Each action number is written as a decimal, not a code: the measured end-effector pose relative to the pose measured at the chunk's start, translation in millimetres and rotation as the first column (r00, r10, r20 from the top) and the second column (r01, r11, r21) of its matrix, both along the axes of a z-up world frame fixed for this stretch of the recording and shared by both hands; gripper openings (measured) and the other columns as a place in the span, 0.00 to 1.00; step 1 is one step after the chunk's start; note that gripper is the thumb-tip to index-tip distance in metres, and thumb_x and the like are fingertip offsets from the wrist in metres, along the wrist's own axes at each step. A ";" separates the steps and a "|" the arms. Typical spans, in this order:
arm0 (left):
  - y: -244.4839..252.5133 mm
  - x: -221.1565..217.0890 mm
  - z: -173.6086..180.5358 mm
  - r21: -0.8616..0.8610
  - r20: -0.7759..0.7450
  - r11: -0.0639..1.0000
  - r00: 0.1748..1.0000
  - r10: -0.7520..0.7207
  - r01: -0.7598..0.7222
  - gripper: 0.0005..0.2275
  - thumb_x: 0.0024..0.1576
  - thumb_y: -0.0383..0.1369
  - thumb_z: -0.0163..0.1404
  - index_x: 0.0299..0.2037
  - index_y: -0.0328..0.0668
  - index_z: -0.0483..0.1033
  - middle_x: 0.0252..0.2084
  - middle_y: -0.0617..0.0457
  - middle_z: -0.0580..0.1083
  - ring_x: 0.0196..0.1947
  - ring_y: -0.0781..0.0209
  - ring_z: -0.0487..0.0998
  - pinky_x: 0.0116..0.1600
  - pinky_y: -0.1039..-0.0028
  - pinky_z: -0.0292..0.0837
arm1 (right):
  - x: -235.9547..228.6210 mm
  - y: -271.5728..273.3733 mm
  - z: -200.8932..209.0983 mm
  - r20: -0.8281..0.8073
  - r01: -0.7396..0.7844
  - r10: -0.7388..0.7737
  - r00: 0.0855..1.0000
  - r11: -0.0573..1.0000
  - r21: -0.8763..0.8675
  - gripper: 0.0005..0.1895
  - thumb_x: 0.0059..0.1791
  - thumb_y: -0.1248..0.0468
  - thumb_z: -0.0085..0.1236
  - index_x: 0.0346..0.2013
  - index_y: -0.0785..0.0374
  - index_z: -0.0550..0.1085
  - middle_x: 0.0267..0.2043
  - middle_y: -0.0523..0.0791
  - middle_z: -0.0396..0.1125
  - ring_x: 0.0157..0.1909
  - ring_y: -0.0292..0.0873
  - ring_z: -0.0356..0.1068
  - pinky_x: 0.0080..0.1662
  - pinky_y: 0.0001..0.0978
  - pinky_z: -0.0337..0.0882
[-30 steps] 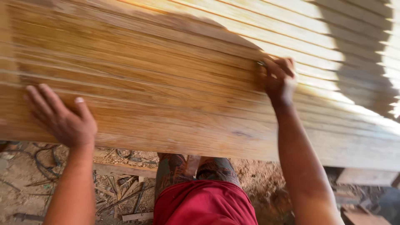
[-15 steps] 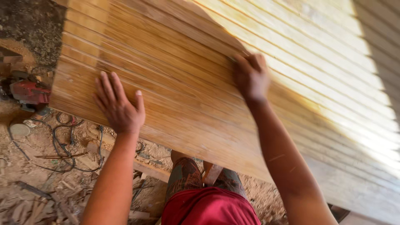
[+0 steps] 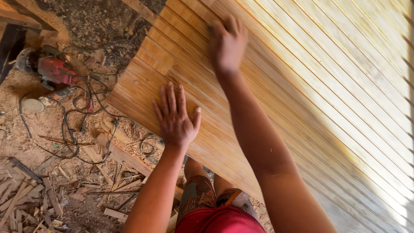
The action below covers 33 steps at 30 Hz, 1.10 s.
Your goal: The person sands a large wooden plank using a sanding block. They move the block back and forth along the grain to smooth the surface. Another person is also seen sanding a nearby plank.
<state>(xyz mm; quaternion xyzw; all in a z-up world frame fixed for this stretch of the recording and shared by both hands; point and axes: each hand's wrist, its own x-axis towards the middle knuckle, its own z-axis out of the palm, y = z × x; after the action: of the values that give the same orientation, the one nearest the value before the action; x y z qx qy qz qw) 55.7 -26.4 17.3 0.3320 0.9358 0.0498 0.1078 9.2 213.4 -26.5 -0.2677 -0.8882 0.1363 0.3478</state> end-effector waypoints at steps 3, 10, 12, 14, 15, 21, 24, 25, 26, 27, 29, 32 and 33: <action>-2.8 -0.6 3.8 0.087 -0.028 0.996 1.000 0.005 -0.002 0.35 0.65 0.54 0.39 0.78 0.41 0.49 0.80 0.41 0.48 0.79 0.40 0.46 0.77 0.41 0.35 | -62.8 -8.4 6.5 0.012 -0.029 0.029 0.999 1.000 -0.004 0.03 0.44 0.70 0.57 0.26 0.61 0.73 0.36 0.45 0.64 0.46 0.50 0.66 0.46 0.44 0.66; 2.5 -0.4 11.1 0.121 -0.025 0.993 1.000 0.005 -0.002 0.35 0.64 0.53 0.41 0.76 0.40 0.51 0.78 0.39 0.50 0.78 0.37 0.48 0.76 0.40 0.37 | 24.3 11.2 41.8 0.112 -0.163 0.166 0.980 0.986 -0.029 0.02 0.50 0.65 0.64 0.35 0.59 0.79 0.37 0.45 0.66 0.45 0.50 0.69 0.45 0.44 0.71; -0.5 -1.8 11.7 0.122 -0.040 0.993 0.999 0.002 0.003 0.35 0.65 0.53 0.40 0.77 0.39 0.50 0.79 0.40 0.50 0.78 0.38 0.48 0.77 0.40 0.37 | 31.8 10.7 41.5 0.149 -0.132 0.137 0.979 0.990 -0.047 0.05 0.52 0.63 0.66 0.33 0.58 0.78 0.35 0.44 0.66 0.43 0.50 0.70 0.43 0.44 0.71; -2.8 1.8 10.5 0.114 -0.022 0.993 1.000 -0.001 0.003 0.34 0.65 0.53 0.39 0.77 0.39 0.50 0.79 0.40 0.50 0.79 0.39 0.48 0.77 0.40 0.37 | 26.2 9.7 33.8 0.159 -0.114 0.118 0.980 0.993 -0.033 0.07 0.50 0.62 0.67 0.31 0.58 0.77 0.35 0.44 0.67 0.42 0.50 0.70 0.44 0.45 0.70; -1.9 3.6 9.9 0.114 -0.004 0.993 1.000 -0.001 0.001 0.34 0.65 0.53 0.38 0.77 0.40 0.50 0.79 0.40 0.50 0.78 0.38 0.48 0.76 0.40 0.36 | 18.4 9.7 29.6 0.143 -0.118 0.119 0.983 0.993 -0.013 0.08 0.49 0.62 0.67 0.30 0.59 0.76 0.35 0.45 0.67 0.42 0.51 0.69 0.44 0.45 0.69; -3.6 -0.8 5.3 0.106 -0.019 0.994 1.000 0.001 0.001 0.34 0.65 0.53 0.36 0.77 0.40 0.49 0.79 0.41 0.50 0.79 0.38 0.47 0.77 0.40 0.36 | -85.9 -3.2 4.6 0.032 -0.167 0.166 0.986 0.986 0.030 0.06 0.47 0.64 0.62 0.28 0.61 0.74 0.36 0.47 0.67 0.44 0.50 0.69 0.48 0.45 0.69; 1.8 -1.2 4.8 0.100 -0.022 0.995 1.000 0.005 -0.002 0.34 0.65 0.53 0.37 0.77 0.41 0.50 0.79 0.41 0.50 0.78 0.38 0.48 0.76 0.40 0.37 | -109.2 1.2 6.3 0.045 -0.205 0.203 0.978 0.978 0.045 0.05 0.43 0.64 0.62 0.31 0.60 0.76 0.39 0.46 0.68 0.47 0.51 0.69 0.48 0.45 0.69; 3.9 -0.8 4.9 0.096 -0.017 0.995 1.000 0.005 -0.003 0.34 0.64 0.53 0.38 0.76 0.41 0.51 0.78 0.41 0.51 0.78 0.37 0.49 0.76 0.39 0.37 | -109.0 2.6 8.3 0.067 -0.204 0.201 0.977 0.977 0.053 0.06 0.42 0.64 0.62 0.32 0.59 0.76 0.40 0.46 0.67 0.48 0.52 0.69 0.49 0.45 0.69; 1.6 0.1 5.2 0.104 -0.013 0.995 1.000 0.005 -0.003 0.34 0.64 0.53 0.38 0.76 0.41 0.51 0.78 0.40 0.51 0.78 0.37 0.49 0.76 0.39 0.38 | -101.5 0.5 8.1 0.101 -0.194 0.188 0.977 0.980 0.051 0.06 0.41 0.64 0.62 0.32 0.58 0.76 0.40 0.47 0.67 0.49 0.52 0.70 0.49 0.46 0.69; 0.2 2.7 5.6 0.111 -0.010 0.994 1.000 0.005 -0.004 0.34 0.64 0.53 0.39 0.76 0.40 0.52 0.78 0.39 0.51 0.78 0.37 0.49 0.76 0.38 0.38 | -85.2 2.3 8.1 0.088 -0.213 0.206 0.975 0.975 0.071 0.07 0.42 0.64 0.62 0.34 0.57 0.76 0.43 0.47 0.66 0.50 0.52 0.69 0.50 0.45 0.69; 3.3 -3.4 3.8 0.133 -0.037 0.991 0.999 -0.009 0.014 0.34 0.64 0.53 0.40 0.76 0.39 0.52 0.78 0.38 0.52 0.77 0.36 0.50 0.75 0.38 0.39 | -52.1 5.1 9.5 0.037 -0.254 0.251 0.967 0.959 0.126 0.08 0.44 0.62 0.61 0.38 0.55 0.76 0.47 0.47 0.66 0.51 0.52 0.68 0.51 0.44 0.70; -0.5 -1.5 5.8 0.129 -0.062 0.991 0.998 -0.014 0.022 0.35 0.65 0.53 0.41 0.76 0.37 0.52 0.78 0.37 0.52 0.78 0.35 0.51 0.76 0.37 0.40 | 44.7 18.6 20.4 0.198 -0.154 0.143 0.970 0.987 0.037 0.04 0.52 0.62 0.63 0.41 0.56 0.78 0.40 0.45 0.66 0.43 0.50 0.68 0.43 0.45 0.69; -1.9 0.8 6.0 0.124 -0.058 0.992 0.998 -0.017 0.024 0.35 0.65 0.52 0.41 0.77 0.37 0.52 0.78 0.37 0.52 0.78 0.35 0.51 0.76 0.37 0.40 | 82.8 22.5 26.8 0.174 -0.162 0.153 0.973 0.986 0.039 0.08 0.50 0.65 0.64 0.44 0.56 0.79 0.36 0.45 0.64 0.41 0.49 0.67 0.42 0.44 0.68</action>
<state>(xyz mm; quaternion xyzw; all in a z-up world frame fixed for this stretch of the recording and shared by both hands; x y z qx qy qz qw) 56.5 -28.3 23.3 0.3492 0.9300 0.0977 0.0609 92.0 235.8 0.3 -0.1980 -0.9364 0.1166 0.2653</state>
